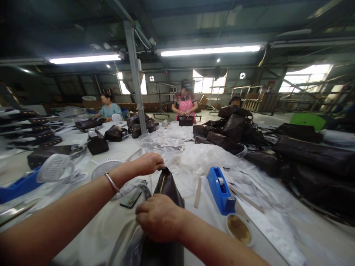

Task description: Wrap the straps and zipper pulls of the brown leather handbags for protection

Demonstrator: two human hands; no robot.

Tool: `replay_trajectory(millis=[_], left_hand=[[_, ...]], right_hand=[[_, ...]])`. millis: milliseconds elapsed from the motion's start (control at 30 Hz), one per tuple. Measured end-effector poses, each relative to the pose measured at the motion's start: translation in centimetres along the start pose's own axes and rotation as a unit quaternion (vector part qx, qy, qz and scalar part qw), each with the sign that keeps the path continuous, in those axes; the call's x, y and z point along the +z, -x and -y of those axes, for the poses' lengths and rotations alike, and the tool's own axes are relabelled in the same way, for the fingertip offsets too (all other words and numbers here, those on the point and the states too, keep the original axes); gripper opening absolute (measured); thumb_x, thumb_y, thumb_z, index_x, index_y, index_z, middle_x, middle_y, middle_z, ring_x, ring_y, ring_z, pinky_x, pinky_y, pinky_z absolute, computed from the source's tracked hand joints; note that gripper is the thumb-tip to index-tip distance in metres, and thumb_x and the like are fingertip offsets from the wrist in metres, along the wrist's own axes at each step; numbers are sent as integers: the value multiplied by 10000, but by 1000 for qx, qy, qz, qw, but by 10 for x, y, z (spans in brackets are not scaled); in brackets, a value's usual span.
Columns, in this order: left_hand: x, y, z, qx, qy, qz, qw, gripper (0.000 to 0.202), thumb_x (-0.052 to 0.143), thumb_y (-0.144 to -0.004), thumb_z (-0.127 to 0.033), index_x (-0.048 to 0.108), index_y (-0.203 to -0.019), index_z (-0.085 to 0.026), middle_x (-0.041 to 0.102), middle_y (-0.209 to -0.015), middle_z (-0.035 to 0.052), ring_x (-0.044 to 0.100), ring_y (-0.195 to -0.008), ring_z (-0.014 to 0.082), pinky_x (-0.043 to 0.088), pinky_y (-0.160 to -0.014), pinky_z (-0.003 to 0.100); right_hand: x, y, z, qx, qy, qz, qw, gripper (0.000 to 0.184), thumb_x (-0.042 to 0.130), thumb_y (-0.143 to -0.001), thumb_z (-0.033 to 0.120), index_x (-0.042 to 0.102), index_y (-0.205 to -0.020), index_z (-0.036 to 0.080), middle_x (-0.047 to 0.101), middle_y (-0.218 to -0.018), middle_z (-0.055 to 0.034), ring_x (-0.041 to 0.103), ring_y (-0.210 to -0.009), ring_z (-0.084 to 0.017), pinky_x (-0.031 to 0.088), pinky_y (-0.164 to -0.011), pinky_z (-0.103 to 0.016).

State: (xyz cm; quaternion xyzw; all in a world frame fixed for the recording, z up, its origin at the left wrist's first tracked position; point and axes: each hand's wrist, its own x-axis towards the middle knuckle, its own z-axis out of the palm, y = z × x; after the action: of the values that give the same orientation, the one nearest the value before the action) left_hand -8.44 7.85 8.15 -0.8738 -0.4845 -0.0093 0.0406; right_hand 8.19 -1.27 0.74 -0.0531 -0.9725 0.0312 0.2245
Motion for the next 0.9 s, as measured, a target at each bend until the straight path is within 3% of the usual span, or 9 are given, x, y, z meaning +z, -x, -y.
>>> replay_trajectory(millis=[100, 167, 233, 300, 400, 533, 633, 767, 900], left_hand=[[2, 3, 3, 28, -17, -12, 999, 145, 596, -885, -268, 728, -877, -209, 733, -864, 45, 660, -823, 181, 452, -707, 248], [3, 8, 3, 48, -35, -24, 998, 96, 636, -855, -259, 710, -881, -204, 712, -858, 42, 647, -798, 182, 453, -688, 251], [7, 14, 0, 63, -61, -40, 995, 65, 655, -837, -232, 679, -882, -191, 681, -859, 49, 627, -766, 188, 456, -663, 266], [13, 22, -6, 74, -90, -61, 991, 42, 622, -852, -169, 650, -882, -179, 655, -865, 64, 610, -759, 200, 463, -668, 293], [24, 31, -15, 82, -129, -104, 983, 146, 502, -912, -102, 631, -889, -165, 636, -876, 94, 597, -799, 232, 475, -722, 352], [35, 38, -19, 73, -159, -169, 970, 239, 395, -970, -116, 628, -942, -161, 630, -860, 102, 588, -822, 249, 480, -751, 395], [40, 39, -15, 78, -166, -211, 960, 226, 406, -978, -141, 630, -954, -165, 639, -868, 96, 584, -815, 244, 489, -753, 395], [44, 38, -12, 90, -151, -260, 950, 243, 405, -984, -151, 637, -912, -168, 656, -880, 91, 589, -805, 234, 504, -749, 382], [46, 36, -16, 90, -107, -298, 944, 257, 381, -995, -159, 637, -982, -169, 670, -1028, 93, 611, -921, 221, 519, -838, 370]], right_hand=[[-7, -1, -8, 74, -113, -128, 983, 207, 513, -888, 203, 689, -990, 241, 723, -1089, -54, 657, -900, -183, 498, -824, -308], [-13, 0, -37, 213, -170, -254, 928, 212, 506, -908, 246, 706, -977, 227, 726, -1060, -77, 654, -960, -201, 501, -878, -334], [-20, 2, -76, 327, -190, -316, 870, 230, 514, -904, 304, 711, -969, 205, 729, -1013, -95, 647, -952, -225, 493, -903, -385], [-24, 3, -109, 360, -210, -305, 856, 255, 529, -891, 336, 707, -1005, 192, 732, -987, -91, 645, -938, -233, 490, -907, -410], [-21, -1, -136, 349, -275, -237, 864, 256, 536, -892, 364, 717, -953, 193, 738, -890, -48, 653, -892, -214, 495, -900, -389], [-8, -14, -142, 315, -384, -152, 855, 318, 550, -903, 448, 718, -820, 190, 730, -829, -16, 653, -846, -192, 510, -864, -351], [-2, -21, -145, 305, -461, -128, 823, 401, 527, -908, 533, 729, -902, 187, 736, -866, -31, 660, -843, -188, 524, -823, -340], [-1, -26, -147, 298, -545, -132, 773, 452, 565, -867, 573, 726, -1021, 181, 737, -853, -46, 669, -825, -188, 529, -793, -332], [-2, -28, -143, 309, -588, -175, 727, 469, 788, -673, 428, 720, -1057, 168, 730, -802, -27, 659, -739, -171, 524, -745, -307]])
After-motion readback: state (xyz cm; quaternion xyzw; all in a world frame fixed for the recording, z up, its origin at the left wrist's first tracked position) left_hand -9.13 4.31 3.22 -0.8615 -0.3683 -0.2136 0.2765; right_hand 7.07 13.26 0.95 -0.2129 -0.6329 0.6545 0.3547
